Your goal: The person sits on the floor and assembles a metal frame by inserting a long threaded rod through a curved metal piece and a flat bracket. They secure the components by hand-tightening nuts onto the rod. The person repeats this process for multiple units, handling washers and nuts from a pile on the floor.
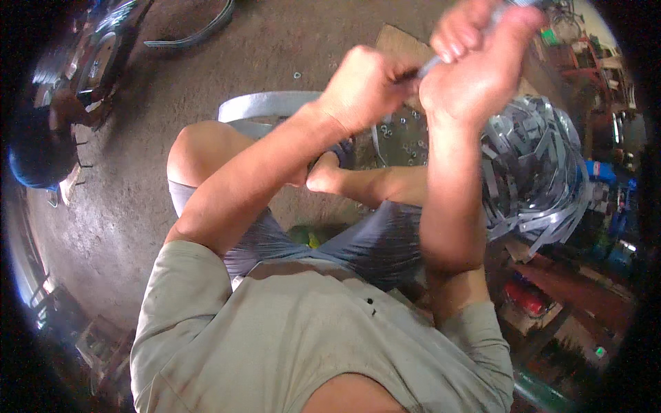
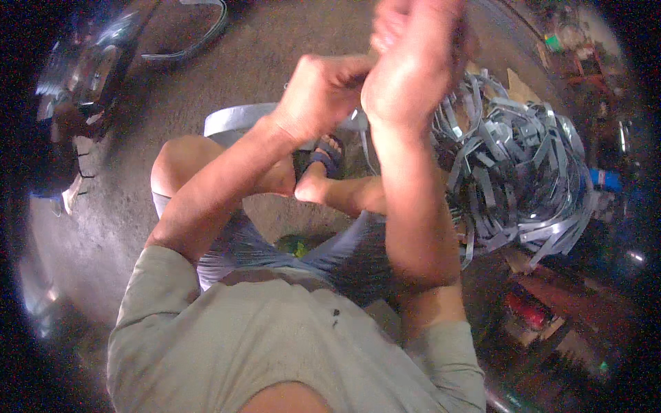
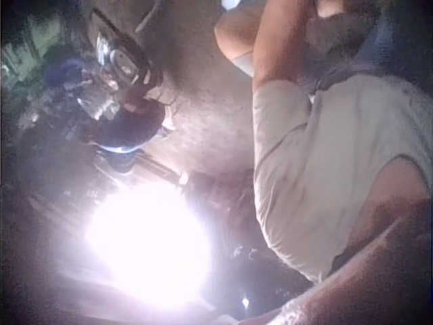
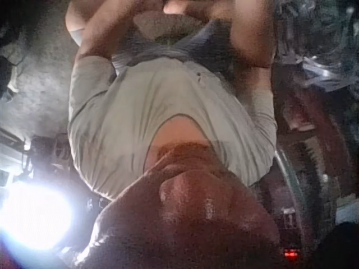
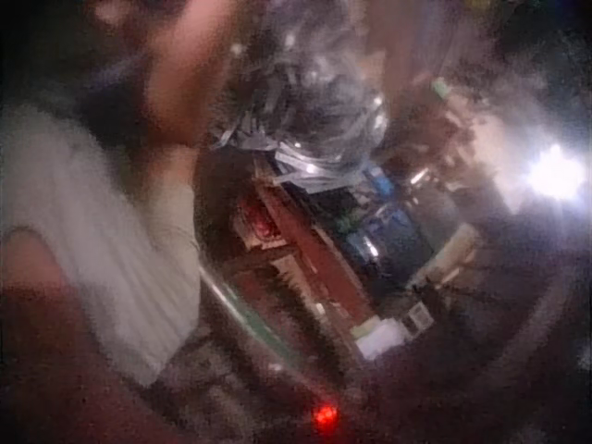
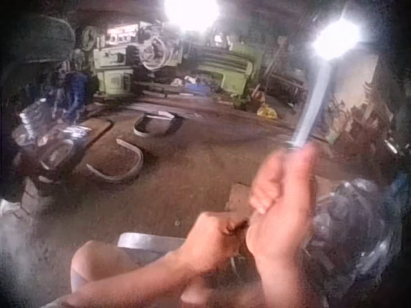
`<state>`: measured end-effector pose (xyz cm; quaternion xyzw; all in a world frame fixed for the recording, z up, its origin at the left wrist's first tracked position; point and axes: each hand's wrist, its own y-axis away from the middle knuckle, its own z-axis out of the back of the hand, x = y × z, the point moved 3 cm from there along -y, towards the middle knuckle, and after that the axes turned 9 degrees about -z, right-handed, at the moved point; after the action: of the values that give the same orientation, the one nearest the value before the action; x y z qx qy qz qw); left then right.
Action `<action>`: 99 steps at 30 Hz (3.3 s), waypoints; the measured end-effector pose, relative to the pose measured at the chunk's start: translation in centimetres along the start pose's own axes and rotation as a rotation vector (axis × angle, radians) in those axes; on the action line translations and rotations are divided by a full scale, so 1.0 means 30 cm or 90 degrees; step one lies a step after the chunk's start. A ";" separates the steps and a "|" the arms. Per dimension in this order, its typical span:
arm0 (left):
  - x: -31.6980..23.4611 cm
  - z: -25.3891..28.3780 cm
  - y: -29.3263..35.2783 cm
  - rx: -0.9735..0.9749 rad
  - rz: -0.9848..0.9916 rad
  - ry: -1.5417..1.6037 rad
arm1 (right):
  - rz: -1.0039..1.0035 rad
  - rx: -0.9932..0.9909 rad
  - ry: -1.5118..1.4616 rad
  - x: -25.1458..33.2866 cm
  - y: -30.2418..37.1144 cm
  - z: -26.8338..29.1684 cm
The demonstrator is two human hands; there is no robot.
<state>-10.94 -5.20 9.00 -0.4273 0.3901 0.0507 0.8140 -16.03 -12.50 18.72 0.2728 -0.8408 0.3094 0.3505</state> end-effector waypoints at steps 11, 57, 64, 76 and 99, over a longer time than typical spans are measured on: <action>-0.023 0.037 -0.039 -0.068 0.023 -0.042 | -0.049 0.025 0.161 0.018 -0.022 -0.069; 0.202 -0.355 0.477 -0.383 0.689 0.860 | 0.082 -0.141 0.335 0.000 0.040 -0.023; 0.214 -0.364 0.461 -0.410 0.630 0.872 | -0.062 0.076 0.209 0.015 -0.010 -0.013; 0.030 -0.239 0.524 -0.348 0.539 0.202 | -0.115 0.249 0.588 0.203 -0.053 0.059; -0.090 -0.142 0.027 -0.389 0.086 0.077 | -0.104 0.149 0.678 0.204 -0.042 0.050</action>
<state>-15.67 -7.15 8.90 -0.6274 0.4323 0.1937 0.6180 -19.50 -15.89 22.93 0.1802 -0.4833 0.4676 0.7178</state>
